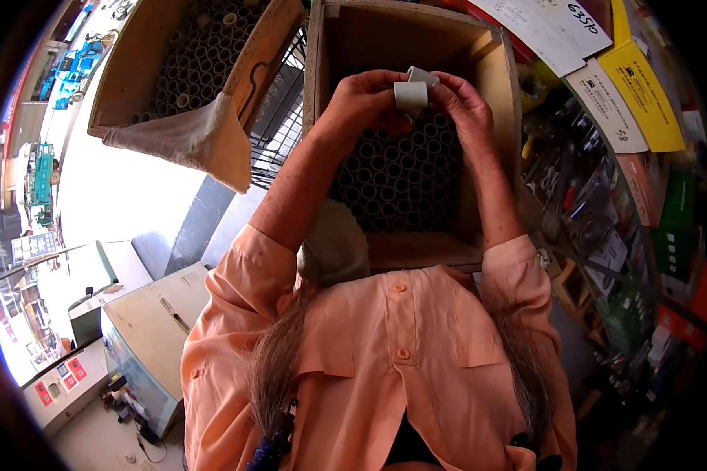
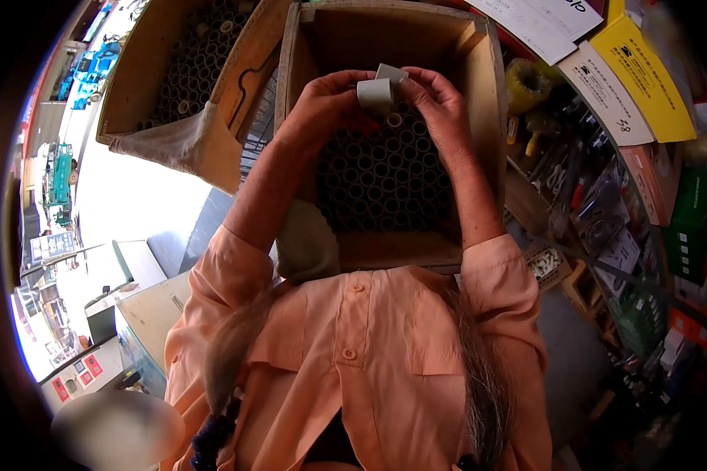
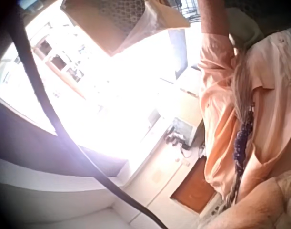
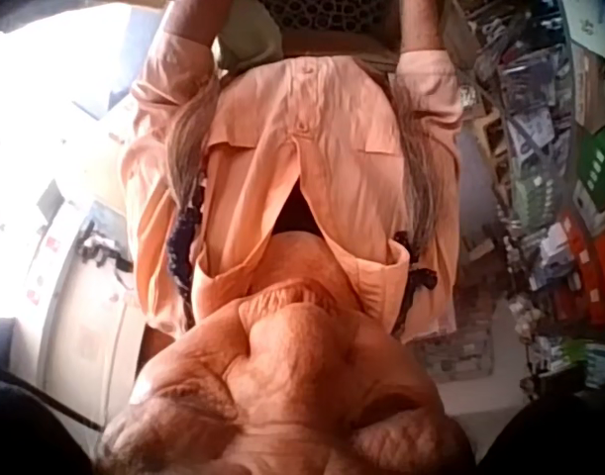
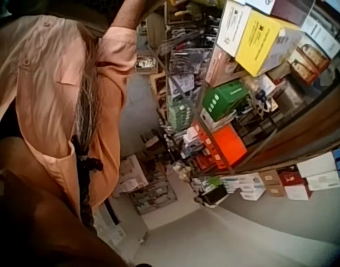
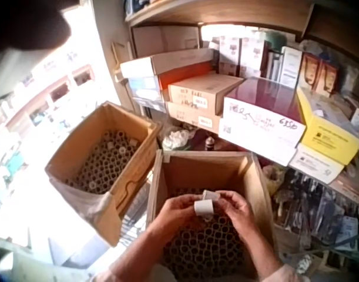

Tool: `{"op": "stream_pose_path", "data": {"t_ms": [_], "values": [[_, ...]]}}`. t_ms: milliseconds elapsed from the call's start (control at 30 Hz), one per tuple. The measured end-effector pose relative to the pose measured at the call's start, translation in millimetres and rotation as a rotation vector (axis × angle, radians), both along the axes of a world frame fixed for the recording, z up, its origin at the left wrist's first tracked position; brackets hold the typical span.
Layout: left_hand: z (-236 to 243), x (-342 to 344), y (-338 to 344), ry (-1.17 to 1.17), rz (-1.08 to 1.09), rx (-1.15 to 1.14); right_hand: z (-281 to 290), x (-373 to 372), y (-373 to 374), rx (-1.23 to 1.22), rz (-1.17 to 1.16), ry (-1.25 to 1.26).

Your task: The person repeatedly picks up small white cylindrical objects from a wooden crate and places them into a second wooden crate. The person handles the cylinders one by one, transferring them between the two containers in a repetitive sorting motion.

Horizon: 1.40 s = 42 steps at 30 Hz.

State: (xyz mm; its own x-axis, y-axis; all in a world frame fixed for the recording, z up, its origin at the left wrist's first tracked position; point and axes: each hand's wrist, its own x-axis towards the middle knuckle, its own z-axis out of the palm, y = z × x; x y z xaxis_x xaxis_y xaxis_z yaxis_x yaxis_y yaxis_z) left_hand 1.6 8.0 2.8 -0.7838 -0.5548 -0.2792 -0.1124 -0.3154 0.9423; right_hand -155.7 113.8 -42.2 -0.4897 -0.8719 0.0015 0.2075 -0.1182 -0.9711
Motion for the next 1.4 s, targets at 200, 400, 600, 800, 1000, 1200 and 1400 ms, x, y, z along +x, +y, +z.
{"op": "stream_pose_path", "data": {"t_ms": [200, 400, 600, 800, 1000, 1200, 1400], "values": [[-2, 1, -5, 0.087, 0.265, -0.034, -21, -14, -11, 0.131, -0.125, 0.288], [-6, 1, -8, 0.109, 0.281, -0.04, -61, 7, -28, 0.344, 0.225, 0.95], [-7, 1, -9, 0.12, 0.271, -0.036, -101, 31, -38, 0.403, 0.458, 1.138], [-6, 1, -8, 0.118, 0.257, -0.055, -109, 34, -31, 0.393, 0.48, 1.147], [-5, 3, -8, 0.09, 0.256, -0.06, -75, 21, -37, 0.481, 0.39, 0.855], [-4, 0, -7, 0.092, 0.231, -0.05, 0, 5, -30, 0.166, 0.29, -0.138], [-2, 0, -6, 0.085, 0.224, -0.041, 3, 4, -27, 0.026, 0.334, -0.246]]}}
